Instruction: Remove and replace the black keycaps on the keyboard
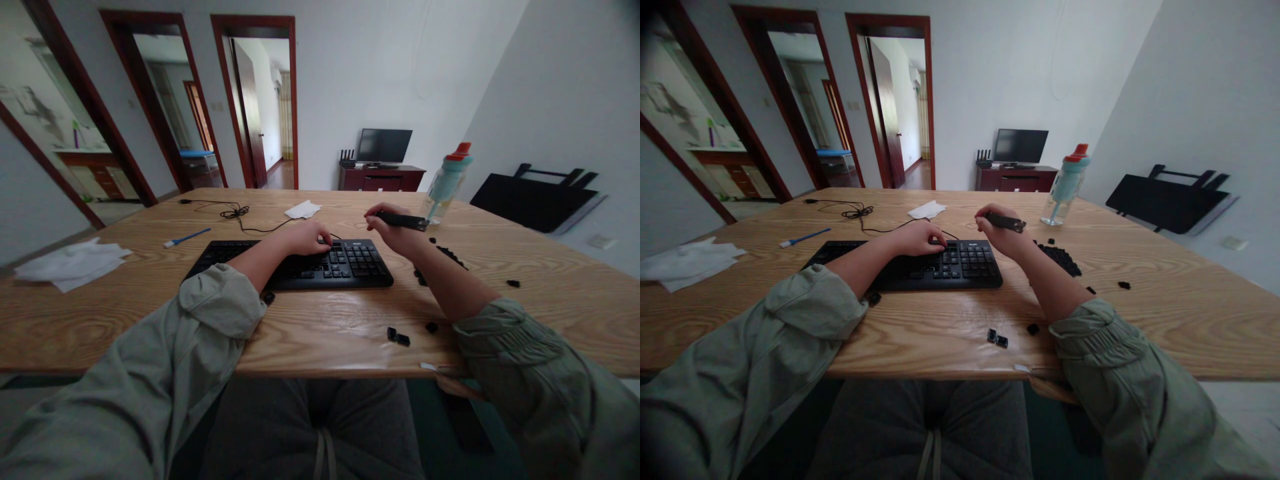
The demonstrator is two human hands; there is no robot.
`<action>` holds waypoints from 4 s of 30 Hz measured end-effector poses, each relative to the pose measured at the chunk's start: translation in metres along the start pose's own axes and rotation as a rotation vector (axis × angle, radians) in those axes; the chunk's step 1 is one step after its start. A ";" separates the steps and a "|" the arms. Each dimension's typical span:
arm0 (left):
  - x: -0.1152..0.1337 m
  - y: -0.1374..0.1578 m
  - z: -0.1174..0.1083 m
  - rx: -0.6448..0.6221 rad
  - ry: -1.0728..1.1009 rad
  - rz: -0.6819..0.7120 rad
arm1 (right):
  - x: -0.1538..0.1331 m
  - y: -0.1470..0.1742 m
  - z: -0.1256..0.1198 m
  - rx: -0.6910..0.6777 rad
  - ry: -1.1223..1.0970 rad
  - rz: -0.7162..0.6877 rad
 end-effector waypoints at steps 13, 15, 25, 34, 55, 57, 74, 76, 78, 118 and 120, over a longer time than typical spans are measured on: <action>-0.012 0.000 -0.005 0.004 1.239 -0.268 | 0.004 -0.002 -0.002 0.016 -0.055 0.054; -0.012 0.001 -0.005 -0.014 1.285 -0.285 | 0.003 -0.002 -0.002 0.013 -0.060 0.061; -0.010 -0.008 -0.006 0.141 0.848 -0.286 | 0.001 -0.002 -0.002 0.002 -0.041 0.060; 0.003 -0.013 0.008 0.032 0.323 -0.151 | -0.001 0.000 -0.002 0.006 -0.017 0.034; 0.020 -0.004 0.007 0.080 -0.082 -0.033 | -0.002 0.001 -0.004 -0.010 0.037 0.009; 0.021 -0.004 0.007 0.074 -0.099 -0.016 | 0.000 0.001 -0.004 -0.010 0.031 -0.002; 0.038 0.003 0.008 0.000 -0.233 0.151 | 0.005 0.003 -0.003 -0.022 0.033 -0.030; 0.039 0.003 0.009 0.005 -0.232 0.158 | 0.005 0.003 -0.002 -0.024 0.040 -0.021; 0.039 0.003 0.010 0.013 -0.225 0.161 | 0.005 0.003 -0.001 -0.028 0.045 -0.017; 0.017 0.016 0.000 0.156 -0.067 0.023 | 0.003 0.000 0.064 -0.425 0.119 0.237; 0.019 0.013 0.003 0.138 -0.075 -0.004 | 0.001 -0.001 0.065 -0.435 0.128 0.244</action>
Point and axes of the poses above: each hand's wrist, its own y-axis away from the middle knuckle, its own z-axis out of the palm, x = y × z, the point moved 6 cm from there along -y, towards the middle knuckle, and after that the axes turned 8 degrees about -z, right-handed, at the moved point
